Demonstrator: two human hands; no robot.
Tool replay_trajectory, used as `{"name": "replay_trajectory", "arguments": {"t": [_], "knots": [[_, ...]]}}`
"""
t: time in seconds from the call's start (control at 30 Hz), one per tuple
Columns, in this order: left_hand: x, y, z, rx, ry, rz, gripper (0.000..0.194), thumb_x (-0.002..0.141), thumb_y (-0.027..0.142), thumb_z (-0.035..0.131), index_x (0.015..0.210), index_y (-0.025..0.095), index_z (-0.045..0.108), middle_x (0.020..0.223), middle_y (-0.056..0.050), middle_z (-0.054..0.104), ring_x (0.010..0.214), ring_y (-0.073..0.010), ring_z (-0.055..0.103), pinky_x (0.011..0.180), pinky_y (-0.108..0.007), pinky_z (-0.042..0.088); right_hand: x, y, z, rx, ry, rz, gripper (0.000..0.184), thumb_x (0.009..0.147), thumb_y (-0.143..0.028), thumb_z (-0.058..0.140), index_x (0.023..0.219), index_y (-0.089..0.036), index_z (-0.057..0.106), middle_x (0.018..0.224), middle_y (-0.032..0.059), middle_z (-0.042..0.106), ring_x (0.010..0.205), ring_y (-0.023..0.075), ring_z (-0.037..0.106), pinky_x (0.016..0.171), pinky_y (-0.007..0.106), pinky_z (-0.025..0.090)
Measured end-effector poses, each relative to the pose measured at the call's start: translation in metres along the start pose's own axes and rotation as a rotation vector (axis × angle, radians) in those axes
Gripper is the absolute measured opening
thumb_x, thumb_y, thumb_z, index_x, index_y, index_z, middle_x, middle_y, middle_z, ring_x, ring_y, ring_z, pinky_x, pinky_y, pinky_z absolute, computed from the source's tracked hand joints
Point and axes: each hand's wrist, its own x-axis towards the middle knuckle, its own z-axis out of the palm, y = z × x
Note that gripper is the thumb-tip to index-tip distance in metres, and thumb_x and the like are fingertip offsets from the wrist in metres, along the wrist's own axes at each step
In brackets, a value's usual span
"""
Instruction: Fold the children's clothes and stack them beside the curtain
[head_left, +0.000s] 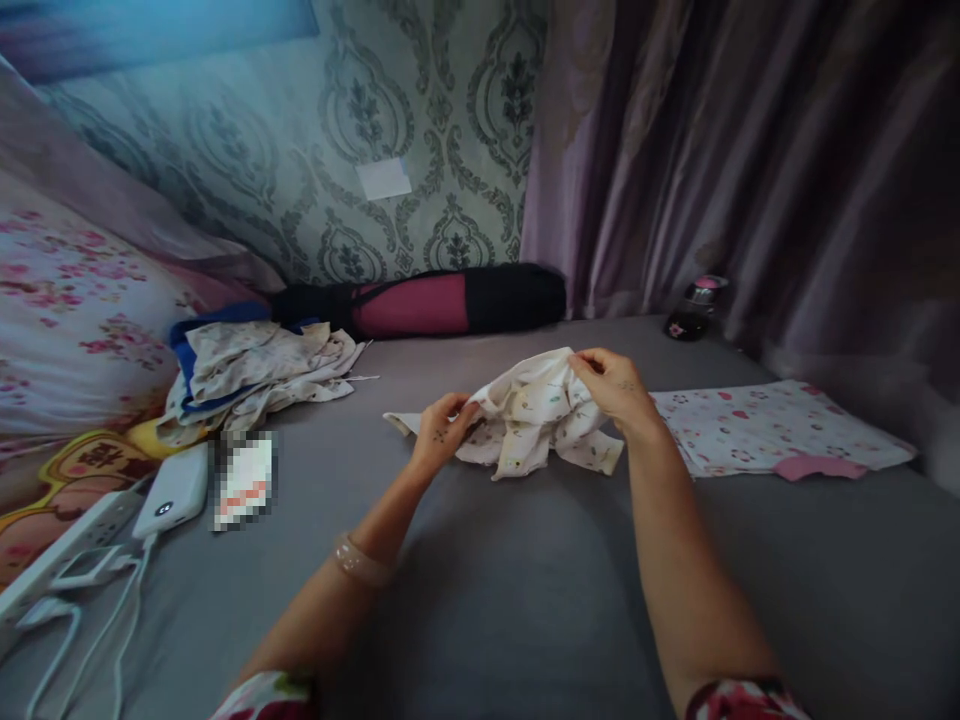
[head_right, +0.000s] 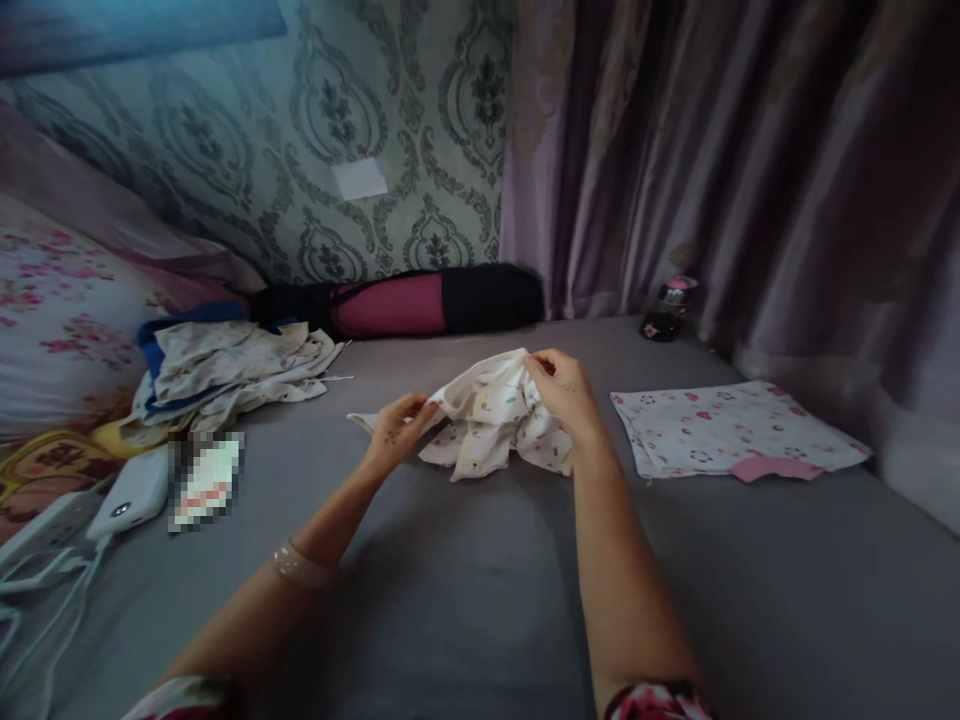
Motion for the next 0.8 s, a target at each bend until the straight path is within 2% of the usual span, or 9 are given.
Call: {"name": "replay_trajectory", "arguments": {"t": [0.1,0.27,0.33,0.43,0.53,0.6,0.7,0.8], "knots": [[0.007,0.002,-0.009,-0.126,0.040,-0.083,0.031,0.083,0.045,0.055,0.088,0.016,0.066,0.077,-0.003,0.065,0.072,-0.0150,0.056,0.065,-0.024,0.043,-0.003,-0.003,-0.008,0.020,-0.107,0.043,0.040,0.063,-0.053,0.070,0.079,-0.017,0.070,0.072,0.0040,0.068,0.068,0.0175,0.060,0.067,0.031,0.047],[0.011,0.016,-0.036,-0.130,0.124,-0.023,0.028,0.081,0.042,0.054,0.082,0.016,0.063,0.066,0.001,0.055,0.065,-0.0123,0.049,0.057,-0.021,0.038,-0.011,-0.014,-0.008,-0.040,-0.187,0.079,0.042,0.062,-0.055,0.069,0.077,-0.016,0.070,0.064,0.0017,0.064,0.061,0.0153,0.055,0.061,0.029,0.044],[0.011,0.025,-0.050,-0.098,0.152,0.012,0.028,0.081,0.042,0.053,0.082,0.016,0.063,0.065,0.002,0.054,0.062,-0.0113,0.048,0.055,-0.021,0.036,-0.013,-0.020,-0.005,-0.077,-0.174,0.022,0.043,0.063,-0.057,0.068,0.075,-0.016,0.069,0.064,0.0016,0.064,0.060,0.0147,0.053,0.060,0.028,0.043],[0.009,0.043,-0.077,-0.045,0.116,0.070,0.031,0.080,0.044,0.056,0.084,0.015,0.066,0.068,0.001,0.057,0.062,-0.0109,0.048,0.055,-0.021,0.036,-0.016,-0.033,-0.003,-0.158,-0.111,-0.157,0.042,0.073,-0.057,0.060,0.077,-0.016,0.068,0.068,0.0023,0.065,0.063,0.0154,0.054,0.061,0.028,0.042],[0.005,0.067,-0.106,-0.002,0.080,0.109,0.034,0.078,0.046,0.062,0.083,0.014,0.069,0.067,0.000,0.059,0.060,-0.0102,0.048,0.053,-0.020,0.035,-0.020,-0.055,-0.006,-0.267,-0.056,-0.340,0.037,0.081,-0.051,0.054,0.084,-0.017,0.069,0.073,0.0030,0.066,0.068,0.0165,0.056,0.065,0.029,0.042],[0.000,0.086,-0.126,-0.007,0.072,0.117,0.035,0.076,0.048,0.065,0.081,0.014,0.070,0.065,-0.001,0.059,0.058,-0.0099,0.047,0.050,-0.020,0.035,-0.023,-0.075,-0.013,-0.281,-0.069,-0.404,0.035,0.083,-0.049,0.055,0.088,-0.018,0.070,0.076,0.0033,0.067,0.070,0.0170,0.058,0.068,0.029,0.043],[-0.006,0.113,-0.154,-0.096,0.044,0.104,0.036,0.072,0.050,0.069,0.081,0.015,0.071,0.066,-0.002,0.061,0.057,-0.0106,0.050,0.049,-0.021,0.038,-0.027,-0.107,-0.025,-0.167,-0.169,-0.393,0.034,0.081,-0.052,0.060,0.090,-0.020,0.071,0.080,0.0033,0.069,0.072,0.0172,0.060,0.065,0.029,0.046],[-0.007,0.128,-0.174,-0.185,-0.011,0.052,0.039,0.071,0.053,0.070,0.084,0.016,0.071,0.065,-0.003,0.063,0.055,-0.0119,0.052,0.047,-0.022,0.040,-0.024,-0.129,-0.036,-0.069,-0.297,-0.293,0.037,0.076,-0.055,0.064,0.093,-0.023,0.072,0.080,0.0035,0.070,0.069,0.0172,0.062,0.059,0.029,0.048]]}}
